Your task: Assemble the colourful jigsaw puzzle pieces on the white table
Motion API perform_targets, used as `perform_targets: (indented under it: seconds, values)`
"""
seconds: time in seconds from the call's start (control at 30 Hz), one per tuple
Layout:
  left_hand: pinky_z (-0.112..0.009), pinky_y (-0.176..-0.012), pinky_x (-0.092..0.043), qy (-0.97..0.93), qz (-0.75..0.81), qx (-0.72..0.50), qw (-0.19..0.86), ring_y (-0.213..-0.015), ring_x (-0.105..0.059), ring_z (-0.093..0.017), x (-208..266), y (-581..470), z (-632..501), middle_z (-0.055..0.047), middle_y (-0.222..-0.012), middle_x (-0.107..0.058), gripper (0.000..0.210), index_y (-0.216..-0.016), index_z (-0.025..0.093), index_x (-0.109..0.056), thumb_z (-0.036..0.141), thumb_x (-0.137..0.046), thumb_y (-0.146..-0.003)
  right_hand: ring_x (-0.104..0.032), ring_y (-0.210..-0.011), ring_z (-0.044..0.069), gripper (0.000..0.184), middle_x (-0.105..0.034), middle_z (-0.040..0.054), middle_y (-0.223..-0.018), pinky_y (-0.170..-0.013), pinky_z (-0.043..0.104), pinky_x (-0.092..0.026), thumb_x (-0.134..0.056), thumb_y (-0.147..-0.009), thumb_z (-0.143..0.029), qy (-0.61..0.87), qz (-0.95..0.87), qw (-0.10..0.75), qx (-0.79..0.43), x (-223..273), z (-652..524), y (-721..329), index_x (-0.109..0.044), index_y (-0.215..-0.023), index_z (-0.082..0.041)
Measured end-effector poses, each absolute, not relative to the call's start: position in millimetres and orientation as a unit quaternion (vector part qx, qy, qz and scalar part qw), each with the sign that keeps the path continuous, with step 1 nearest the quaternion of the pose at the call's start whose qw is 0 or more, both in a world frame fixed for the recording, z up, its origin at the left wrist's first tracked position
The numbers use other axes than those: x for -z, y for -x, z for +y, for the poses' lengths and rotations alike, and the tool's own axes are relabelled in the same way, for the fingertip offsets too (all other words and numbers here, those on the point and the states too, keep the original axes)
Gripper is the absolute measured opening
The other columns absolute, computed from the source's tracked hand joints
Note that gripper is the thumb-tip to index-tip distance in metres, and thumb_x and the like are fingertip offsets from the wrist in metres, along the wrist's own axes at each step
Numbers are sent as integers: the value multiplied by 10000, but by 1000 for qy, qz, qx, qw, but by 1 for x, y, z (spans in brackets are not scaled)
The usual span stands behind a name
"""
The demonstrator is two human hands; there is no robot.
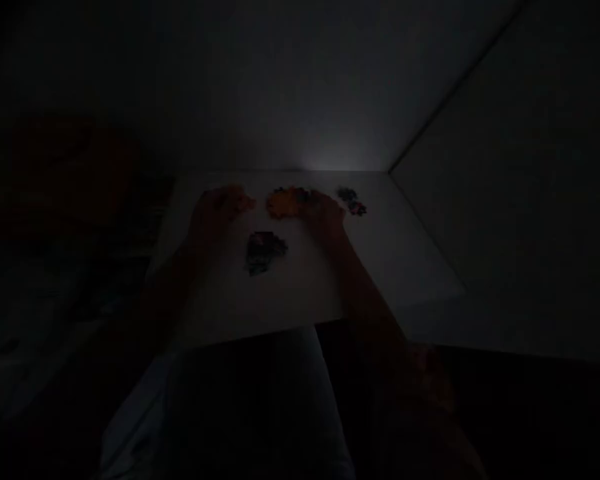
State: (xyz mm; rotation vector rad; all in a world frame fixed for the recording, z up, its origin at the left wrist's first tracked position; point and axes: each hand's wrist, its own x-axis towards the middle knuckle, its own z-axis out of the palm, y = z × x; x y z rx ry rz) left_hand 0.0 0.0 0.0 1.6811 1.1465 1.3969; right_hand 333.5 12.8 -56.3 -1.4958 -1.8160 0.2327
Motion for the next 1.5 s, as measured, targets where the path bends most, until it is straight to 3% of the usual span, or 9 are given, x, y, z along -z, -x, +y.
perform_targets:
  seconds: [0.33,0.43,0.57,0.73,0.83,0.9,1.2,1.33,1.5]
  values:
    - [-293,-822,-628,-631,502,-497,321,-953,-775,-213,3,4,3,-96,-1019,-807,356,-992,200,-736,526,-704,-1132,-748,-1438,425,975,-756,146,-1654,-1182,641,-652,-760,-859,-986,560,-601,514,-247,39,21,-335,-764,-1578,-327]
    - [-309,-842,-637,-623,506,-495,333,-964,-780,-216,3,4,4,-97,-1038,-808,318,-1031,197,-738,491,-697,-1146,-809,-1190,343,837,-825,106,-1545,-1021,543,-700,-781,-890,-907,527,-603,520,-296,29,13,-327,-824,-1505,-341]
    - [-360,-913,-661,-628,507,-490,328,-1008,-798,-247,2,3,3,-104,-1079,-822,312,-1064,198,-751,500,-726,-1140,-722,-830,232,639,-893,63,-1311,-813,458,-682,-767,-978,-818,471,-659,458,-366,23,-2,-312,-898,-1383,-342]
    - [-351,-919,-645,-654,500,-481,302,-1021,-791,-244,0,4,3,-104,-1083,-834,282,-1048,192,-781,443,-689,-1138,-790,-1115,317,542,-846,127,-1408,-1015,536,-682,-732,-1081,-717,458,-769,390,-217,28,-3,-305,-893,-1384,-298]
    - [-338,-910,-640,-667,491,-474,299,-990,-778,-231,0,5,3,-104,-1077,-836,292,-1047,191,-794,452,-689,-1125,-689,-1500,393,425,-775,140,-1607,-1286,649,-537,-671,-1145,-584,445,-829,318,-121,32,1,-307,-922,-1337,-300]
    - [-326,-873,-632,-671,495,-469,292,-943,-765,-222,1,5,3,-102,-1032,-828,297,-1017,191,-793,455,-698,-1114,-595,-1615,426,367,-710,98,-1731,-1347,723,-435,-679,-1152,-521,463,-846,250,-85,32,0,-308,-923,-1364,-346]
    - [-331,-846,-599,-680,506,-463,260,-850,-729,-207,1,5,4,-82,-911,-778,287,-913,189,-771,394,-716,-1106,-625,-1549,488,574,-677,121,-1777,-1283,797,-445,-683,-1129,-491,510,-824,239,-66,28,-3,-312,-744,-1674,-322]
    - [-323,-859,-597,-665,511,-474,267,-859,-732,-199,-1,1,2,-62,-913,-779,224,-903,193,-734,312,-712,-1091,-658,-1561,422,620,-719,114,-1727,-1303,713,-506,-660,-1135,-660,504,-792,327,-105,30,-2,-314,-740,-1663,-345]
    - [-324,-853,-589,-661,527,-455,281,-858,-735,-198,-5,0,0,-59,-900,-774,232,-905,187,-734,290,-689,-1108,-798,-1337,361,673,-840,80,-1546,-1164,597,-640,-750,-1015,-841,472,-717,441,-261,21,-4,-310,-844,-1483,-368]
